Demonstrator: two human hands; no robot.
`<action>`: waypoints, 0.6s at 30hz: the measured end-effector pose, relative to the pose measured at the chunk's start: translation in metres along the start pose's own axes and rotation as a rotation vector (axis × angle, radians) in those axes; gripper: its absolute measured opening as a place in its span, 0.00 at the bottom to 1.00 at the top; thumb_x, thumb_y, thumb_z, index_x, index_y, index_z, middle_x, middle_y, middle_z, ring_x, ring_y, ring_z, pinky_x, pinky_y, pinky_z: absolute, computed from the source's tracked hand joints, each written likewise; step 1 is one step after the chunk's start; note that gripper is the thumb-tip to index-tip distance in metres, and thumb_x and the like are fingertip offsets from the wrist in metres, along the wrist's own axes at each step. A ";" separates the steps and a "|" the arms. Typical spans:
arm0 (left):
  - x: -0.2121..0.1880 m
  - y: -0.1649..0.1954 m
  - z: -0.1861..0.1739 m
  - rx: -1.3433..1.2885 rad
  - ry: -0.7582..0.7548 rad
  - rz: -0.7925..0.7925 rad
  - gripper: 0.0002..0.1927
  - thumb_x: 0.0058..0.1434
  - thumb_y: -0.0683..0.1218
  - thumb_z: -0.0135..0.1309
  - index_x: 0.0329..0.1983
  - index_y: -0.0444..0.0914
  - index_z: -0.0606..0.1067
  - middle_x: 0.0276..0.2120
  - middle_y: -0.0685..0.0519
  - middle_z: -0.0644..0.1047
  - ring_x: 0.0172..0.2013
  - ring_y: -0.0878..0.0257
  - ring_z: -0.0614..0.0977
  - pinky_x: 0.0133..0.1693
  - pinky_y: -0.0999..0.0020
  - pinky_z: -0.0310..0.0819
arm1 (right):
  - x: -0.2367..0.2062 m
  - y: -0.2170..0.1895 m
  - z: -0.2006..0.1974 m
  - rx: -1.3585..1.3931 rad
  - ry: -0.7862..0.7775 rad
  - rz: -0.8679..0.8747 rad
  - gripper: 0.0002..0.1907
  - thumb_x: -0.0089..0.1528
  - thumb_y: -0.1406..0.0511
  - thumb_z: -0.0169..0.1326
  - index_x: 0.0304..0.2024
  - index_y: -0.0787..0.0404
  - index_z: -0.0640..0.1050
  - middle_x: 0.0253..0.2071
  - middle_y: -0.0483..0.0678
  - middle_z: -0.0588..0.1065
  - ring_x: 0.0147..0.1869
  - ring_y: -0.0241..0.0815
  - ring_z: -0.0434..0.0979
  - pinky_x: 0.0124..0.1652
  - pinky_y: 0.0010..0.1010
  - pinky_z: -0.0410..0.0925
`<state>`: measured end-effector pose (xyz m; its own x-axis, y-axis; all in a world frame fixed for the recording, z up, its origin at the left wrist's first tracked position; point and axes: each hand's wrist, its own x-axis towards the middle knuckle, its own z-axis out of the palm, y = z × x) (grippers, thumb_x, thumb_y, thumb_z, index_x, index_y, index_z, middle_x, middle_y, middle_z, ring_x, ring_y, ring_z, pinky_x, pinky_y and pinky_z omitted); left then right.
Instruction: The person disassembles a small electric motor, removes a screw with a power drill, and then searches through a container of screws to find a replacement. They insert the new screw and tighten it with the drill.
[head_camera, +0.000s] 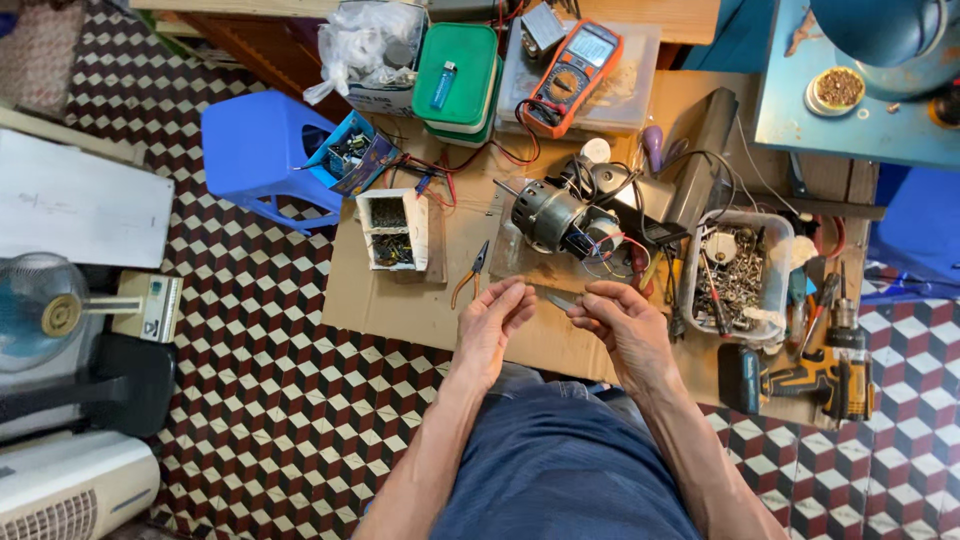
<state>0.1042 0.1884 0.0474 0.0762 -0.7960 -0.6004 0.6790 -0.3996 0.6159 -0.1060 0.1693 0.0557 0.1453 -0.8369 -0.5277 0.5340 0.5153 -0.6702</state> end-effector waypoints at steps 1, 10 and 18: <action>0.010 0.008 -0.007 0.008 -0.029 -0.013 0.13 0.64 0.42 0.59 0.51 0.33 0.76 0.41 0.49 0.82 0.40 0.63 0.84 0.47 0.70 0.82 | 0.007 0.011 0.006 0.026 0.019 -0.005 0.08 0.64 0.72 0.56 0.45 0.69 0.76 0.40 0.52 0.79 0.42 0.46 0.83 0.45 0.32 0.77; 0.082 0.056 -0.064 0.196 -0.131 -0.156 0.15 0.65 0.44 0.59 0.49 0.31 0.74 0.42 0.46 0.82 0.40 0.61 0.85 0.45 0.71 0.84 | 0.066 0.102 0.052 0.138 0.283 -0.047 0.09 0.66 0.67 0.56 0.45 0.68 0.76 0.39 0.52 0.78 0.42 0.44 0.82 0.43 0.32 0.76; 0.118 0.045 -0.061 0.305 -0.140 -0.223 0.15 0.63 0.48 0.61 0.44 0.32 0.77 0.37 0.47 0.83 0.35 0.62 0.86 0.40 0.70 0.84 | 0.100 0.135 0.071 0.387 0.358 -0.097 0.08 0.65 0.68 0.58 0.45 0.64 0.76 0.39 0.51 0.79 0.42 0.41 0.80 0.43 0.29 0.74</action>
<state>0.1888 0.1040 -0.0269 -0.1628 -0.7201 -0.6745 0.4178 -0.6696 0.6140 0.0397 0.1425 -0.0507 -0.1770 -0.7273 -0.6631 0.8087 0.2766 -0.5192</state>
